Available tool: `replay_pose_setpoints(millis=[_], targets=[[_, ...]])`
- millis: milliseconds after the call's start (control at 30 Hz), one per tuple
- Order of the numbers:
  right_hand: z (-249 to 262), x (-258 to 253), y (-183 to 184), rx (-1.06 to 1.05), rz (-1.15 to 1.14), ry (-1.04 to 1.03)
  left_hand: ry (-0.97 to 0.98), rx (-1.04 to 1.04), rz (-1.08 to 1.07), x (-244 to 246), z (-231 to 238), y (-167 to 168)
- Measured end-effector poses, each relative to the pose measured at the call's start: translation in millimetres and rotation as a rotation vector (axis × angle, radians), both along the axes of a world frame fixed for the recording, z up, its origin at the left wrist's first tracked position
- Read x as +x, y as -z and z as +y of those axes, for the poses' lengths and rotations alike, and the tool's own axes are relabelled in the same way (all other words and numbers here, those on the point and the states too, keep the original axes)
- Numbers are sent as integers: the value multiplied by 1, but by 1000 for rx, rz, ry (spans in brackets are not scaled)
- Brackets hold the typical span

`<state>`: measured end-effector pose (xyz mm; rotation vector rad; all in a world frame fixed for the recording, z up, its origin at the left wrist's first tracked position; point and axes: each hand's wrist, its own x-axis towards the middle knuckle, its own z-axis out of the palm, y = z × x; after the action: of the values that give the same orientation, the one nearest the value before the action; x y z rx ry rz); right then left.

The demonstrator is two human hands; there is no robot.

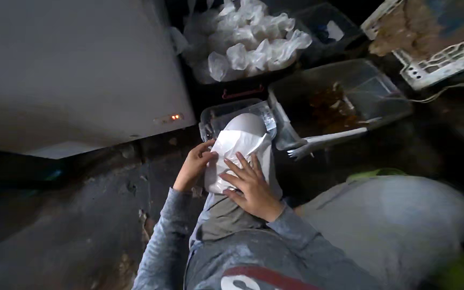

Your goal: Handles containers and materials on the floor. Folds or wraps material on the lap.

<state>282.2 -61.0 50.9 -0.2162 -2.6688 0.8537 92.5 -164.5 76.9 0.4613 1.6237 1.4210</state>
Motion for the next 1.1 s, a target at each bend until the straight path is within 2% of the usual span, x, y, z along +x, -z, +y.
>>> replay_pose_setpoints(millis=[67,167,267,333,400,500,567,667,733,800,867,933,1000,1033,1100], targets=[[-3,4,4,-51,121,46,-29,-14,-16,-1,-7,7],[-5,1,-4,-118,349,227,-94,29,-67,1,-5,15],[-8,-6,-14,-83,239,338,-110,66,-112,7,-3,19],[-9,-11,-6,22,55,354,-95,74,-121,9,-1,17],[-8,-13,9,120,-32,369,-89,52,-125,11,2,15],[-6,-11,16,57,-3,371,-70,85,-158,15,4,22],[-2,-10,20,-44,118,366,-70,146,-165,19,7,22],[3,-3,22,-379,293,288,-137,197,-146,24,7,13],[6,5,11,-828,383,319,-167,193,-111,17,6,13],[12,13,-11,-1332,479,502,-165,141,-38,1,0,19],[28,25,-34,-1624,607,693,-172,110,56,-23,-9,29],[48,42,-41,-1781,777,601,-260,17,266,-50,-19,34],[58,54,-47,-1876,864,543,-361,-133,576,-61,-31,30],[61,58,-48,-1906,909,527,-391,-155,698,-55,-33,22],[63,67,-42,-1919,954,476,-389,-61,901,-17,-21,4]])
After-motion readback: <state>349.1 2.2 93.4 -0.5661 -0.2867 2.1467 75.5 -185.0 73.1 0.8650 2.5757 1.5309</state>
